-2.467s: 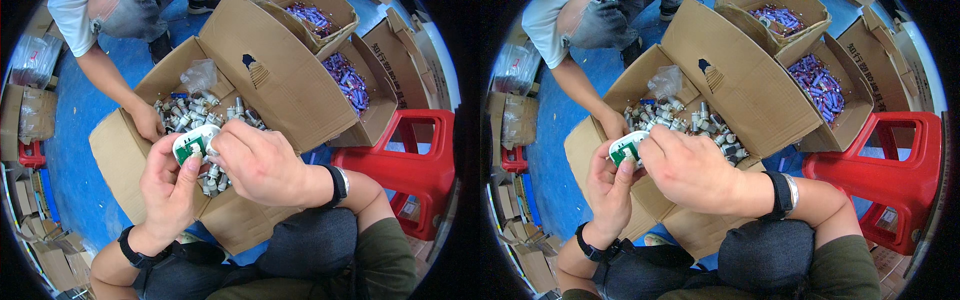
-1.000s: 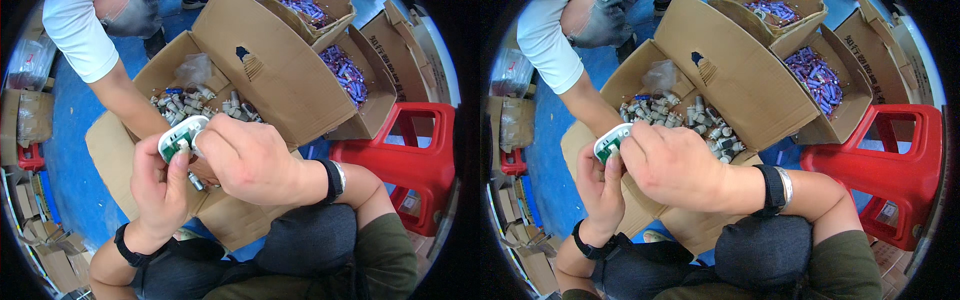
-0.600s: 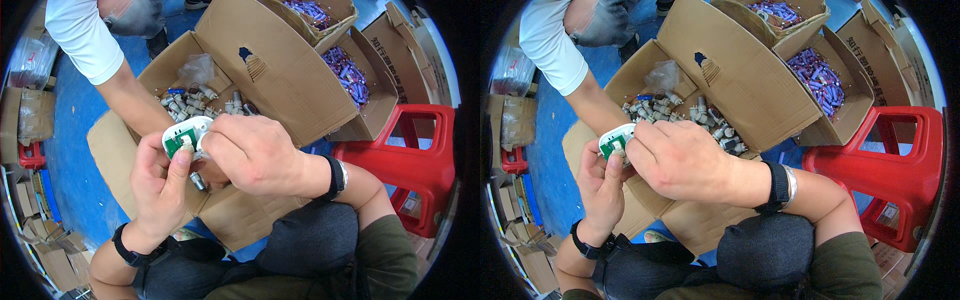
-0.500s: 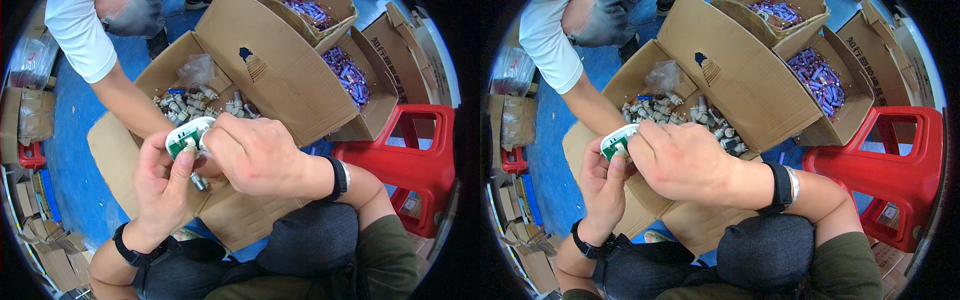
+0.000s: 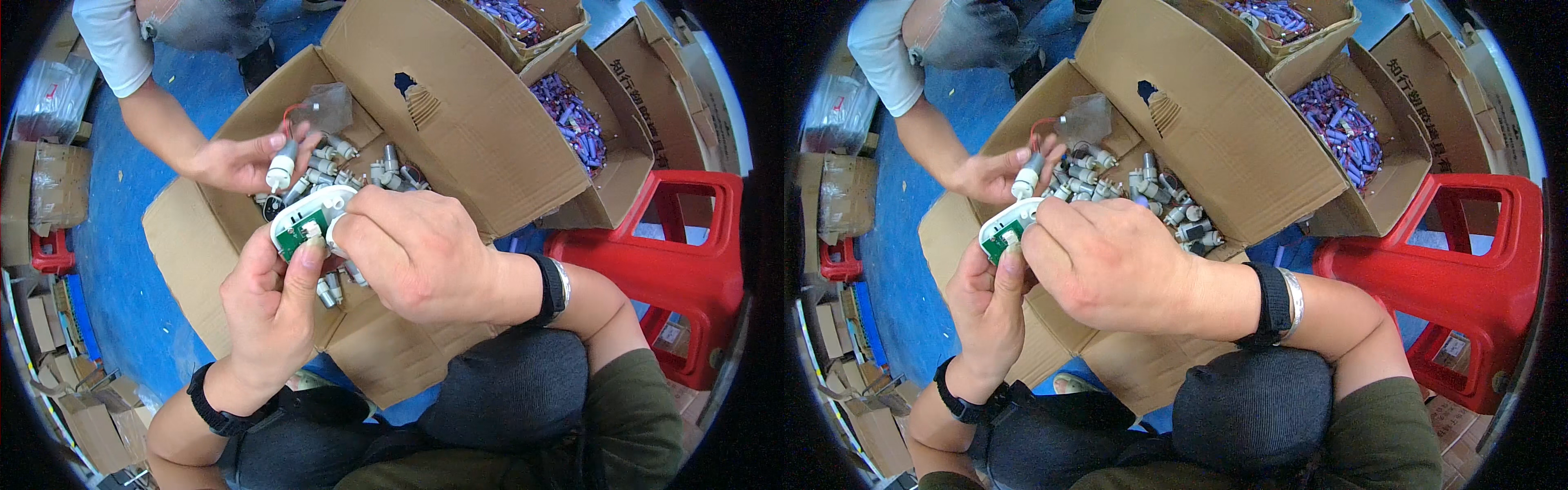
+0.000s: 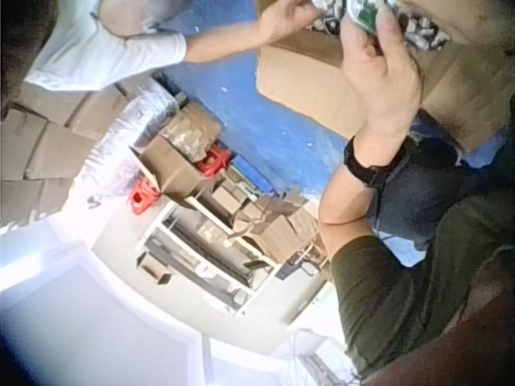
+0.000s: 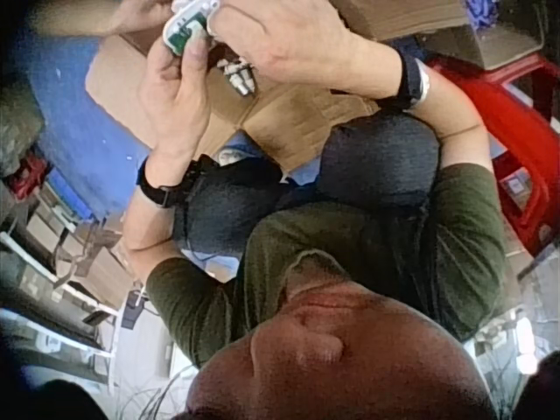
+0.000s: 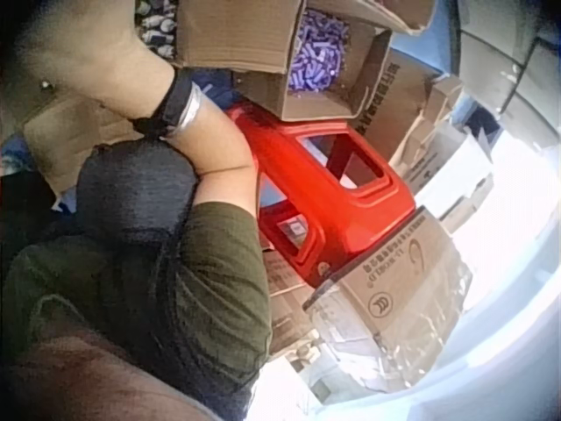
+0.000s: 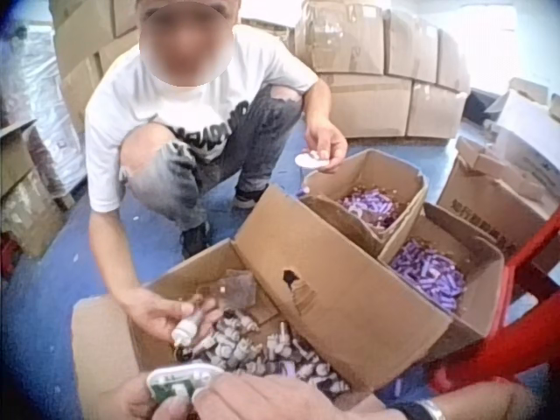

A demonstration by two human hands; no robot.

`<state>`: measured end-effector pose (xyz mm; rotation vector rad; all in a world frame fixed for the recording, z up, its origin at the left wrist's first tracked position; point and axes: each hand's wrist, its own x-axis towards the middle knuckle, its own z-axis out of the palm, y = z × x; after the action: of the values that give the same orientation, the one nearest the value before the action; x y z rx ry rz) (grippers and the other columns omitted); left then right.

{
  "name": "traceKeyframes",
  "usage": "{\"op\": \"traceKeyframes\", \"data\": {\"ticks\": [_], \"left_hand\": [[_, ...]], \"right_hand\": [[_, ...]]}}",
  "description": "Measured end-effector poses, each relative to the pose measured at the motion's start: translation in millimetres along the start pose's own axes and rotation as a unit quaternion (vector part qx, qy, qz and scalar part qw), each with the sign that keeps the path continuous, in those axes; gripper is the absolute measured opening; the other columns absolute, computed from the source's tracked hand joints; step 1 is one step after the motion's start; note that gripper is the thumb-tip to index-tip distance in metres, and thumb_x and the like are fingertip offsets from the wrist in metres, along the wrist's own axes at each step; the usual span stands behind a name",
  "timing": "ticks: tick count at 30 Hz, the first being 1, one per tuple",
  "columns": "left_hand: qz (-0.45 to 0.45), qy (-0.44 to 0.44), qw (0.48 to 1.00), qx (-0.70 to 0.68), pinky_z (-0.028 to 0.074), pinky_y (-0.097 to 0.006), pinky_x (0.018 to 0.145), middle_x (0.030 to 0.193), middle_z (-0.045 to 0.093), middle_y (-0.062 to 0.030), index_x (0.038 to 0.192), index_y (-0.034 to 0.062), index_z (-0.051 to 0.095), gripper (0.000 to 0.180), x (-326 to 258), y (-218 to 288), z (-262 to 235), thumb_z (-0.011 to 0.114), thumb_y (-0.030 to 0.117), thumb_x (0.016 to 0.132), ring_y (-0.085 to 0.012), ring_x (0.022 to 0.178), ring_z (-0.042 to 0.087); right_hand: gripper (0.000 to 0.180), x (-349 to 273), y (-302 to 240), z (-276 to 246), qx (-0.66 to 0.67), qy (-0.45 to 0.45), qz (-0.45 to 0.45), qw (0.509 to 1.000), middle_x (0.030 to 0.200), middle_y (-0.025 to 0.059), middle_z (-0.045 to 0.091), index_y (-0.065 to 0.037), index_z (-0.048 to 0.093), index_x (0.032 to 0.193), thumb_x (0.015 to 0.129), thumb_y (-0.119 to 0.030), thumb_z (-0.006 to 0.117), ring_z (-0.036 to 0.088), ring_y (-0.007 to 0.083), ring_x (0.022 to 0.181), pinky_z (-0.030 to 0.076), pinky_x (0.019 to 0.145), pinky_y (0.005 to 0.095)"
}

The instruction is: Sorting electronic motors and circuit boards from large cardboard boxes into smaller batches while working on a factory floor.

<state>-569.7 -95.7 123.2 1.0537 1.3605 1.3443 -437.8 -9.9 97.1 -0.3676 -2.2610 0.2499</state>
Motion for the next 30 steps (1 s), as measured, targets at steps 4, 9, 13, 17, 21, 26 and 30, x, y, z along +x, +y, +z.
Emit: {"op": "traceKeyframes", "data": {"ticks": [4, 9, 13, 17, 21, 26, 30], "left_hand": [[-0.058, -0.001, 0.998, -0.026, 0.049, -0.025, 0.075, 0.098, 0.056, -0.0082, 0.108, -0.0049, 0.047, 0.024, 1, -1, -4, 0.046, 0.01, 0.089, -0.0118, 0.085, 0.056], [-0.069, 0.013, 0.995, -0.074, 0.05, -0.026, 0.075, 0.098, 0.057, -0.0053, 0.11, -0.0013, 0.048, 0.026, 8, 0, -2, 0.046, 0.015, 0.09, -0.011, 0.084, 0.057], [-0.147, 0.005, 0.982, -0.119, 0.05, -0.027, 0.075, 0.097, 0.058, -0.007, 0.107, -0.0011, 0.048, 0.025, 11, 6, -4, 0.046, 0.016, 0.09, -0.0126, 0.084, 0.059], [-0.141, 0.016, 0.984, -0.11, 0.051, -0.028, 0.075, 0.097, 0.058, -0.0085, 0.105, -0.0005, 0.047, 0.024, 10, 3, -12, 0.047, 0.018, 0.089, -0.0137, 0.084, 0.059], [-0.151, 0.009, 0.982, -0.113, 0.051, -0.029, 0.075, 0.097, 0.058, -0.0095, 0.104, 0.0004, 0.046, 0.023, 8, 2, -12, 0.047, 0.018, 0.089, -0.0152, 0.083, 0.06], [-0.167, 0.003, 0.972, -0.164, 0.052, -0.03, 0.074, 0.097, 0.058, -0.0102, 0.104, 0.0006, 0.046, 0.024, 9, 1, -14, 0.047, 0.019, 0.089, -0.0169, 0.083, 0.061], [-0.167, -0.008, 0.97, -0.174, 0.051, -0.031, 0.075, 0.099, 0.058, -0.011, 0.105, 0.0012, 0.045, 0.025, 10, 0, -15, 0.047, 0.02, 0.089, -0.0182, 0.086, 0.06]], "right_hand": [[0.013, -2, 0, 5, 0.065, -0.018, 0.015, 0.998, 0.068, 0.0074, 0.045, -0.002, 0.047, 0.073, 0.067, -0.013, 0.053, 0.053, 0.0179, 0.055, 0.044, 0.043, 0.0271], [0.013, 4, 13, 10, 0.071, 0.007, -0.017, 0.997, 0.071, 0.0082, 0.045, -0.001, 0.047, 0.076, 0.069, -0.011, 0.053, 0.054, 0.0195, 0.057, 0.046, 0.044, 0.0285], [0.012, 0, 12, 5, 0.109, -0.028, 0.01, 0.994, 0.074, 0.009, 0.045, -0.002, 0.046, 0.079, 0.071, -0.008, 0.053, 0.054, 0.0218, 0.06, 0.046, 0.046, 0.0301], [0.012, -7, 11, 8, 0.137, -0.031, 0.033, 0.99, 0.076, 0.0094, 0.044, -0.003, 0.045, 0.08, 0.072, -0.007, 0.053, 0.054, 0.0237, 0.061, 0.047, 0.048, 0.0313], [0.014, -7, 5, 5, 0.139, -0.035, 0.061, 0.988, 0.076, 0.0094, 0.044, -0.003, 0.046, 0.081, 0.072, -0.008, 0.055, 0.054, 0.0245, 0.062, 0.047, 0.049, 0.0318], [0.022, -7, 4, 5, 0.184, 0.015, 0.08, 0.98, 0.078, 0.0134, 0.051, 0.001, 0.053, 0.08, 0.063, 0.0, 0.067, 0.053, 0.026, 0.066, 0.045, 0.054, 0.0304], [0.016, -8, 8, 7, 0.18, 0.029, 0.064, 0.981, 0.076, 0.0105, 0.044, -0.003, 0.046, 0.082, 0.072, -0.005, 0.059, 0.053, 0.0266, 0.063, 0.045, 0.051, 0.0336]]}}
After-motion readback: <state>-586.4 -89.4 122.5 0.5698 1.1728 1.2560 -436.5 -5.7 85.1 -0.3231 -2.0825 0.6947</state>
